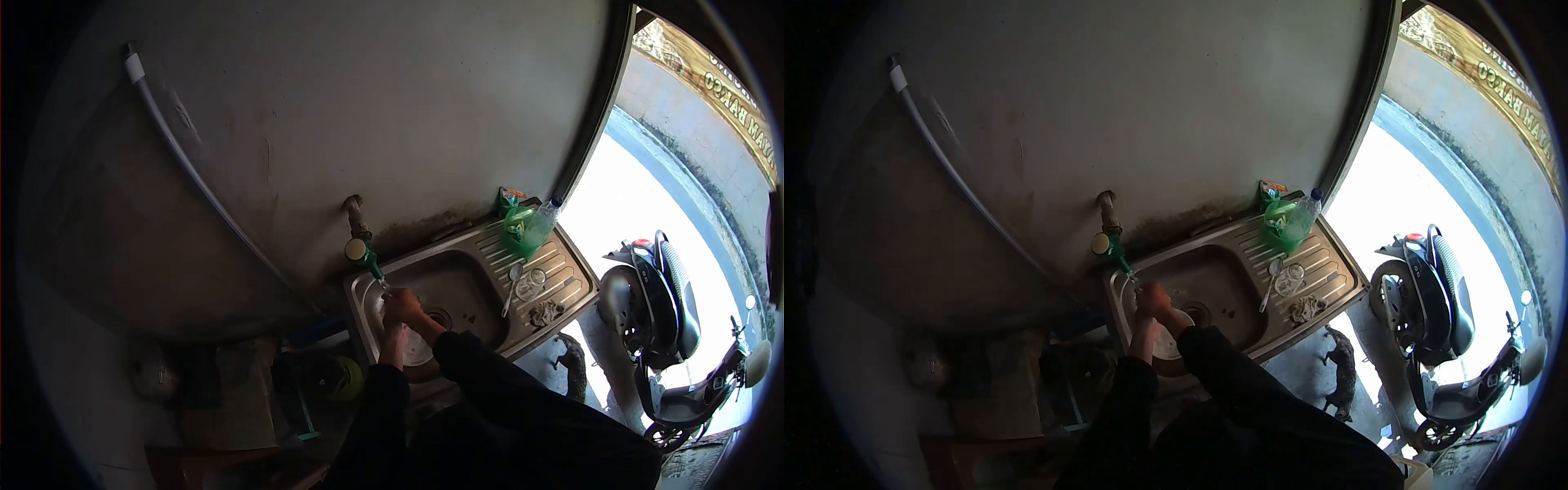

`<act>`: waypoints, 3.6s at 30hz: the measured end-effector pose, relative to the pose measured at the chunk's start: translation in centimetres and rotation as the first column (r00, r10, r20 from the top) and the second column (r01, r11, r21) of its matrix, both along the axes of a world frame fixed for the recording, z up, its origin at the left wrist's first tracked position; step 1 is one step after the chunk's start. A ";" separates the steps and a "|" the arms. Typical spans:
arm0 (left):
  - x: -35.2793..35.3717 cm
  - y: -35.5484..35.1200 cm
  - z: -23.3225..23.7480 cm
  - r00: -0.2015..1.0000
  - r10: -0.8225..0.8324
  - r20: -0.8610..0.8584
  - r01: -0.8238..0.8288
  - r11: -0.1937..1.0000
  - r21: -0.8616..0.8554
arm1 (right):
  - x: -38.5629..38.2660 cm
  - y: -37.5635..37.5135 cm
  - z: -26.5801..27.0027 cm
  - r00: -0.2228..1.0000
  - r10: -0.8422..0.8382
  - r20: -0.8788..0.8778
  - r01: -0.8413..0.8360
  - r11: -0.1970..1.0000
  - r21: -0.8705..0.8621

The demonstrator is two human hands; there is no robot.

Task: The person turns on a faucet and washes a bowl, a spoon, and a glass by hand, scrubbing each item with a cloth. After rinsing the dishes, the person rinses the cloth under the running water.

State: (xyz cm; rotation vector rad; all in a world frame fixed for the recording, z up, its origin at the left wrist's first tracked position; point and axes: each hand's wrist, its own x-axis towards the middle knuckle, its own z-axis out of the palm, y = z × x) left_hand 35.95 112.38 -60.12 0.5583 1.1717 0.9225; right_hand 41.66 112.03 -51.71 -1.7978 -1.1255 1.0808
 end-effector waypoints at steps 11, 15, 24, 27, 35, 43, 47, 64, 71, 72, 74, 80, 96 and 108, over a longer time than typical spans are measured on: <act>-2.5 -2.2 -2.2 0.647 -0.185 -0.740 0.384 0.917 0.106 | 4.0 -3.9 -4.1 0.924 0.253 0.287 -0.287 0.954 0.082; -2.0 -2.8 -6.2 0.555 -0.069 -0.829 0.352 0.922 0.159 | 5.5 -6.6 -4.0 0.948 0.227 0.223 -0.259 0.957 0.126; -2.8 -3.6 -5.4 0.162 0.014 -0.987 0.512 0.854 0.096 | 6.8 -10.0 -4.6 0.980 0.150 0.131 -0.150 0.989 -0.011; -3.0 -3.2 -5.7 0.187 -0.280 -0.942 0.562 0.817 -0.131 | 6.9 -10.1 -5.4 0.981 0.174 0.087 -0.178 0.983 0.047; -1.9 -5.0 -3.5 0.688 -0.397 -0.608 0.413 0.903 -0.122 | 7.4 -10.9 -6.1 0.981 0.164 0.103 -0.167 0.986 0.026; -1.6 -3.0 -3.3 0.644 -0.455 -0.615 0.443 0.877 -0.184 | 5.2 -8.7 -3.2 0.977 0.151 0.148 -0.171 0.976 0.133; -3.2 -3.2 -1.3 0.790 -0.361 -0.495 0.283 0.932 -0.227 | 1.5 -4.4 -1.0 0.971 0.180 0.155 -0.219 0.934 0.284; -5.8 -6.7 3.4 0.973 0.167 0.159 -0.148 0.981 -0.124 | -0.2 1.9 -1.5 0.742 0.410 0.530 -0.527 0.846 0.083; -2.9 -3.7 7.8 0.978 0.097 -0.186 -0.080 0.992 0.097 | 4.9 -5.2 -0.7 0.504 0.644 0.576 -0.843 0.513 0.164; -2.4 -3.2 8.1 0.979 0.091 -0.180 -0.074 0.992 0.098 | 5.0 -5.8 -0.1 0.570 0.594 0.567 -0.775 0.619 0.131; -1.6 -2.5 8.4 0.952 -0.029 -0.305 0.060 0.994 0.094 | 5.2 -6.6 0.7 0.629 0.536 0.563 -0.692 0.716 0.092; 0.4 0.2 6.4 0.753 -0.084 -0.653 0.291 0.932 0.216 | 4.8 -6.9 1.0 0.731 0.443 0.520 -0.601 0.779 0.181; -1.4 -1.5 7.1 0.959 -0.070 0.274 0.081 0.996 -0.029 | 2.8 -5.1 2.2 0.991 0.090 0.097 -0.117 0.939 0.323; -2.7 0.5 0.8 0.958 -0.121 0.261 0.142 0.988 -0.067 | 3.4 -4.1 2.4 0.496 0.677 0.544 -0.724 0.668 -0.170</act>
